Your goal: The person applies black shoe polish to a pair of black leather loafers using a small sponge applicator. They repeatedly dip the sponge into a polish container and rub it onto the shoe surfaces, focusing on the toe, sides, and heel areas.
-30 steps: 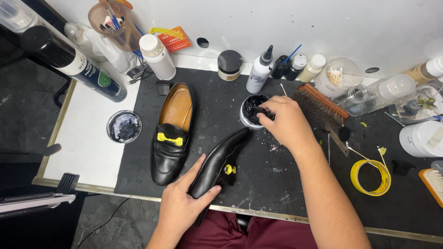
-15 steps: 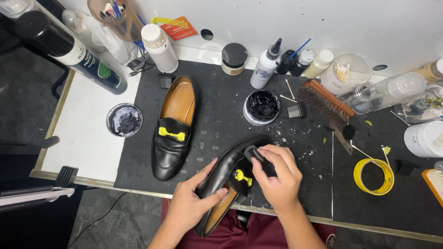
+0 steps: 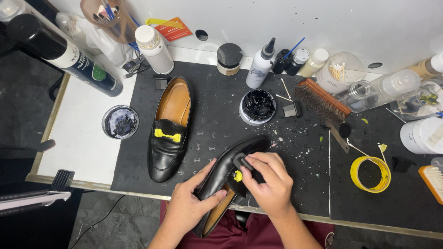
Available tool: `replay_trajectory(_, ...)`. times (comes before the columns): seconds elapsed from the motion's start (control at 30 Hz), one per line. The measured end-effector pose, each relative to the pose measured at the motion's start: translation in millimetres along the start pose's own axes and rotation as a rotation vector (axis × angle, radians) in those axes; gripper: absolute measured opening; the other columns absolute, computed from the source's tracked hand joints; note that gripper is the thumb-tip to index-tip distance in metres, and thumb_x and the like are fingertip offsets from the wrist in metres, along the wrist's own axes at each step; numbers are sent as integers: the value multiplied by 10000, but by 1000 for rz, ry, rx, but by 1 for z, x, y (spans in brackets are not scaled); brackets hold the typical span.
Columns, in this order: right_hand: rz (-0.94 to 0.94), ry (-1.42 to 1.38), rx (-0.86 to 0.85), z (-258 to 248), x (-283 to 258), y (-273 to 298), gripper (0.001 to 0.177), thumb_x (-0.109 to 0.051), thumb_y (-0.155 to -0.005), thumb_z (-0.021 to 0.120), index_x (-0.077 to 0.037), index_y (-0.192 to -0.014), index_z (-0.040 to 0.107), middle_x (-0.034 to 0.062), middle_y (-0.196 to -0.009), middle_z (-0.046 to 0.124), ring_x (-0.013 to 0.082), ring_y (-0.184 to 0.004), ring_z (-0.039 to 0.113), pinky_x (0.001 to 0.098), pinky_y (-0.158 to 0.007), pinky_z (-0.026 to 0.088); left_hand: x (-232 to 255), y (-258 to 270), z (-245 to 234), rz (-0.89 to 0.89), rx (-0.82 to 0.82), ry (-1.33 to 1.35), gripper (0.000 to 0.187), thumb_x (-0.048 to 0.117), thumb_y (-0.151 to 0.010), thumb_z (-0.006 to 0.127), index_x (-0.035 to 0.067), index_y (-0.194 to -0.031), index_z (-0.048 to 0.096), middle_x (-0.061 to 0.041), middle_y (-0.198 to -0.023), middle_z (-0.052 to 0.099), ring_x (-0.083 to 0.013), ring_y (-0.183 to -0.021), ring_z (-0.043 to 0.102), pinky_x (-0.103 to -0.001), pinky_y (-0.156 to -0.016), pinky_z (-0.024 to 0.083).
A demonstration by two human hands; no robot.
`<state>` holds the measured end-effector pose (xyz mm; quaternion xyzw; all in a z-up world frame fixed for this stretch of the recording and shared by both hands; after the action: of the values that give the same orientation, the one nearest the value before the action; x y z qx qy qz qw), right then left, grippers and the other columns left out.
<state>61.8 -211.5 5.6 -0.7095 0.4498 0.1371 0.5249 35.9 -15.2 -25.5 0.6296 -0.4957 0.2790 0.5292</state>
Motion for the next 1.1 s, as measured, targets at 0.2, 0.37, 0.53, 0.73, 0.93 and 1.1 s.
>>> replay_trajectory(0.2, 33, 55, -11, -7, 5, -4, 247, 61, -767, 804, 36, -997, 717, 128, -1040, 716, 259, -939, 702, 343, -841, 569, -2, 0, 2, 8, -20, 39, 769, 222, -726, 848, 157, -1443, 576, -65, -1006, 844, -79, -904, 771, -247, -848, 574)
replay_trajectory(0.37, 4, 149, -66, -16, 21, -16, 251, 87, -791, 754, 16, -1031, 734, 114, -1126, 730, 294, -1056, 670, 381, -947, 550, -11, -7, 1, -32, -104, 118, 806, 173, -719, 846, 156, -1472, 557, -51, -1028, 822, -67, -925, 704, -239, -891, 539)
replay_trajectory(0.53, -71, 17, -169, -9, 26, -17, 272, 112, -762, 706, -17, -1000, 735, 92, -1126, 738, 285, -1074, 668, 379, -957, 550, -15, -10, 0, -33, -120, 137, 811, 169, -724, 846, 147, -1477, 549, -42, -1055, 808, -70, -958, 699, -244, -914, 527)
replay_trajectory(0.73, -21, 55, -173, -8, 31, -20, 255, 138, -790, 681, -12, -992, 724, 86, -1136, 741, 281, -1054, 661, 363, -929, 557, -19, -11, 2, -35, -144, 134, 842, 185, -715, 863, 146, -1489, 534, -41, -1120, 780, -77, -987, 679, -247, -917, 519)
replay_trajectory(0.93, -62, 9, -248, -10, 25, -18, 267, 142, -771, 660, 3, -991, 722, 92, -1131, 739, 278, -1044, 662, 362, -918, 559, -18, -13, 4, -10, -165, 172, 849, 180, -721, 861, 137, -1498, 522, -53, -1143, 784, -75, -1026, 671, -243, -952, 507)
replay_trajectory(1.1, -105, -41, -317, -8, 21, -18, 302, 133, -751, 673, -3, -1013, 733, 91, -1123, 743, 290, -1040, 661, 368, -918, 559, -17, -11, 3, 8, -149, 124, 851, 173, -719, 871, 151, -1495, 521, -55, -1211, 765, -79, -1049, 671, -246, -946, 506)
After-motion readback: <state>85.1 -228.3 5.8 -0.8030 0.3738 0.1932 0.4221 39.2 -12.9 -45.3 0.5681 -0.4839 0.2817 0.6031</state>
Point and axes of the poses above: each hand's wrist, its own y-axis away from the middle knuckle, its own z-axis out of the palm, x = y × z, the point moved 6 cm from there along -y, towards the middle knuckle
